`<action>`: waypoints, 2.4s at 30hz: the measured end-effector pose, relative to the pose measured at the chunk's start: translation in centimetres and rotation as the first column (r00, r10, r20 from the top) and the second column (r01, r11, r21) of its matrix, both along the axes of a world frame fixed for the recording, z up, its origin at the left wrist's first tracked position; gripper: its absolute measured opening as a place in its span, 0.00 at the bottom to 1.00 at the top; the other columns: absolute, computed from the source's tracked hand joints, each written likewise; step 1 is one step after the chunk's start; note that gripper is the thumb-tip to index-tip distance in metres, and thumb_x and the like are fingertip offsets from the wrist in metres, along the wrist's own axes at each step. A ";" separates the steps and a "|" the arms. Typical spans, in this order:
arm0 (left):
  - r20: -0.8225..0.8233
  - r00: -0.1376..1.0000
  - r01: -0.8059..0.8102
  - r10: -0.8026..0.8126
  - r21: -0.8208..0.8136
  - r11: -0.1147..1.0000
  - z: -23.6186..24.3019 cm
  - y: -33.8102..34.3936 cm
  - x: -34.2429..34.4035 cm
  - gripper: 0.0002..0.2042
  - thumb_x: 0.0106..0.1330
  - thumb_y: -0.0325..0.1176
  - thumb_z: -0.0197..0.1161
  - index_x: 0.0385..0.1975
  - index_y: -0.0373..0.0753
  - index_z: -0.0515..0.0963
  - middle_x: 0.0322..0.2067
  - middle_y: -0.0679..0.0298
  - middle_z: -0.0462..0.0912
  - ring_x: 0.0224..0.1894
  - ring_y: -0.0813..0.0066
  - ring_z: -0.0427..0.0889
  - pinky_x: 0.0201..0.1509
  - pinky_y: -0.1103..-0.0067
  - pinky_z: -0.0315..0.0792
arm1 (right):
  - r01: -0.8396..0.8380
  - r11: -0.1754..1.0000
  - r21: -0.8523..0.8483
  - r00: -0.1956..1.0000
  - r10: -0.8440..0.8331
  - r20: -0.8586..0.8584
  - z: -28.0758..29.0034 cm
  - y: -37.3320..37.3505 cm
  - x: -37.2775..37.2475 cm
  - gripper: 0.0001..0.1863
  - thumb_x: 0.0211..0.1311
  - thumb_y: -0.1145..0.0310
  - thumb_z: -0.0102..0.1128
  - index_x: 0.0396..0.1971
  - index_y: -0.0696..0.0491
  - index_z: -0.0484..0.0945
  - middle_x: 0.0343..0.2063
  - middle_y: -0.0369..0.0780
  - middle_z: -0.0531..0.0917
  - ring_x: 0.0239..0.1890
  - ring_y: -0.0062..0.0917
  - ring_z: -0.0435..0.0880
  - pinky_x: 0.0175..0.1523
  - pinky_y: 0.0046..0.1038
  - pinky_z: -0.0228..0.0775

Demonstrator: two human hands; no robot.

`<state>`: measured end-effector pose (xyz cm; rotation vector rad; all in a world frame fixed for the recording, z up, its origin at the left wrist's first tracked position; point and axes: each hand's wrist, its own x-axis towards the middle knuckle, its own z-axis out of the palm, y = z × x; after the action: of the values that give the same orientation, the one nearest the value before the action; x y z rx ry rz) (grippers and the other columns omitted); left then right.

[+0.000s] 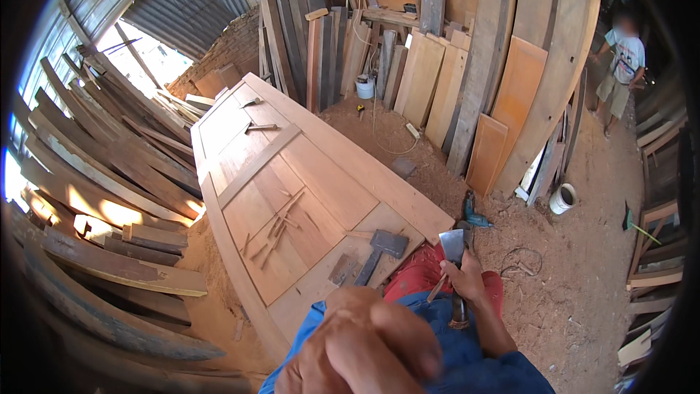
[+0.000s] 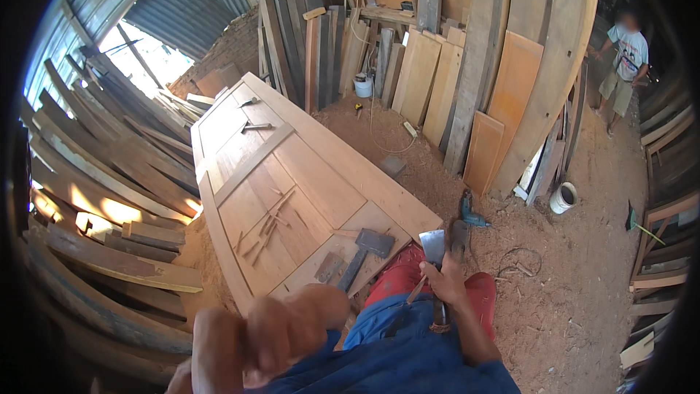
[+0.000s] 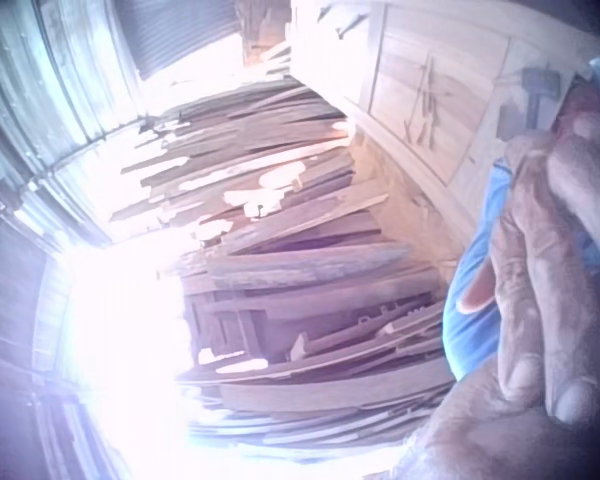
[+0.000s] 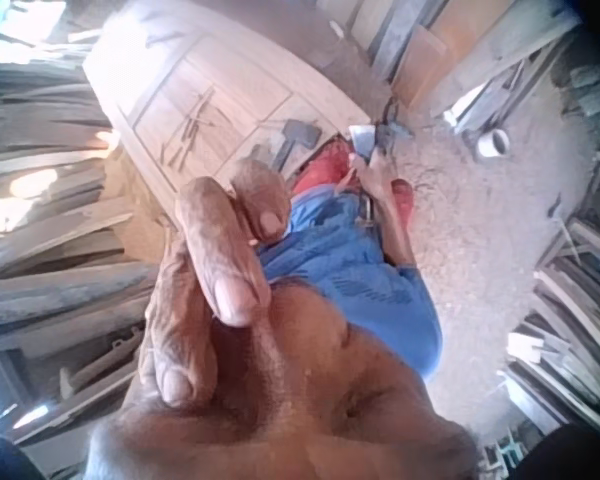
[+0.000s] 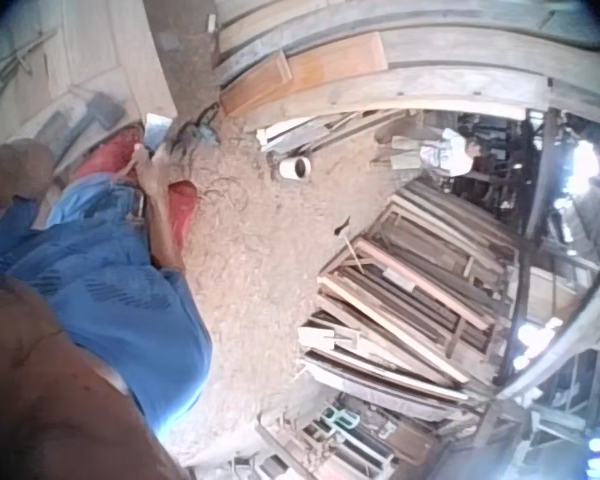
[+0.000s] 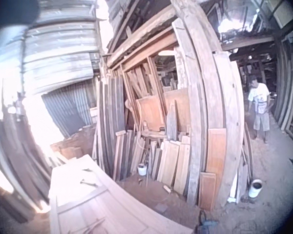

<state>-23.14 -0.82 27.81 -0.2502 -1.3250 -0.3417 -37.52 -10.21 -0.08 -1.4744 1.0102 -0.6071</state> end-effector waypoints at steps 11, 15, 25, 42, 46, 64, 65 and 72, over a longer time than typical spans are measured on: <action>0.132 0.925 0.356 -0.356 0.027 0.934 0.8 -2.9 -1.7 0.25 0.77 0.50 0.34 0.56 0.53 0.80 0.52 0.74 0.82 0.54 0.62 0.75 0.59 0.66 0.58 | 0.048 0.993 0.109 0.999 -0.049 0.003 -0.7 -0.5 -0.7 0.16 0.62 0.65 0.61 0.43 0.59 0.71 0.23 0.37 0.80 0.22 0.17 0.77 0.27 0.23 0.71; 0.137 0.891 0.409 -0.432 0.166 0.897 0.1 -3.0 -1.8 0.25 0.76 0.52 0.35 0.56 0.52 0.79 0.53 0.71 0.81 0.55 0.61 0.74 0.60 0.65 0.58 | 0.050 0.998 0.034 0.996 -0.052 0.066 1.8 0.1 0.0 0.15 0.62 0.65 0.61 0.43 0.59 0.72 0.23 0.37 0.80 0.21 0.17 0.77 0.26 0.23 0.70; -0.045 0.736 0.626 -0.675 0.426 0.654 1.2 -1.4 -2.1 0.27 0.73 0.58 0.37 0.55 0.50 0.79 0.57 0.64 0.76 0.56 0.58 0.73 0.62 0.63 0.58 | 0.095 0.994 0.056 0.993 -0.099 0.062 2.8 -0.2 -0.8 0.16 0.61 0.66 0.61 0.43 0.59 0.70 0.23 0.37 0.80 0.20 0.17 0.76 0.25 0.22 0.69; 0.004 0.582 0.759 -0.813 0.356 0.545 0.9 -3.3 -1.9 0.35 0.67 0.69 0.41 0.49 0.41 0.77 0.58 0.45 0.71 0.59 0.51 0.70 0.63 0.59 0.61 | 0.061 0.986 0.153 0.980 -0.088 0.179 -2.2 -0.5 -0.8 0.15 0.61 0.66 0.63 0.41 0.58 0.70 0.22 0.37 0.78 0.17 0.15 0.73 0.21 0.20 0.66; 0.007 0.839 0.449 -0.545 0.558 0.698 -4.8 -4.9 -0.7 0.34 0.69 0.66 0.43 0.51 0.36 0.73 0.56 0.43 0.71 0.60 0.49 0.70 0.61 0.62 0.64 | 0.184 0.957 -0.224 0.982 -0.169 0.087 -6.8 -1.2 -3.1 0.17 0.61 0.68 0.64 0.45 0.59 0.71 0.23 0.36 0.79 0.25 0.22 0.79 0.31 0.26 0.74; 0.578 0.768 -0.585 -0.278 0.809 0.067 -28.1 0.3 0.7 0.10 0.75 0.36 0.50 0.39 0.36 0.73 0.26 0.58 0.80 0.31 0.66 0.82 0.37 0.71 0.74 | 0.055 0.998 0.021 0.986 -0.058 0.156 2.8 -1.7 0.9 0.15 0.62 0.70 0.61 0.46 0.59 0.70 0.24 0.35 0.76 0.20 0.16 0.74 0.25 0.21 0.68; 0.600 0.754 -0.600 -0.268 0.795 0.090 -28.5 0.3 0.9 0.09 0.75 0.35 0.51 0.39 0.36 0.73 0.26 0.57 0.80 0.30 0.63 0.82 0.37 0.69 0.74 | 0.052 0.999 0.017 0.986 -0.054 0.157 2.7 -1.8 0.9 0.15 0.62 0.71 0.60 0.46 0.59 0.70 0.24 0.35 0.76 0.20 0.16 0.74 0.24 0.21 0.67; 0.584 0.761 -0.585 -0.283 0.806 0.092 -29.3 -0.1 1.0 0.11 0.76 0.38 0.47 0.39 0.37 0.73 0.24 0.58 0.80 0.29 0.60 0.82 0.37 0.67 0.74 | 0.047 0.994 0.096 0.961 -0.072 0.268 1.6 -1.5 0.0 0.16 0.61 0.72 0.61 0.46 0.59 0.69 0.25 0.35 0.76 0.19 0.15 0.72 0.25 0.20 0.68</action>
<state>-22.17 -0.91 -1.44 1.3997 -1.4234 -1.1612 -37.51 -11.69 1.55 -1.2464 0.8580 -0.7748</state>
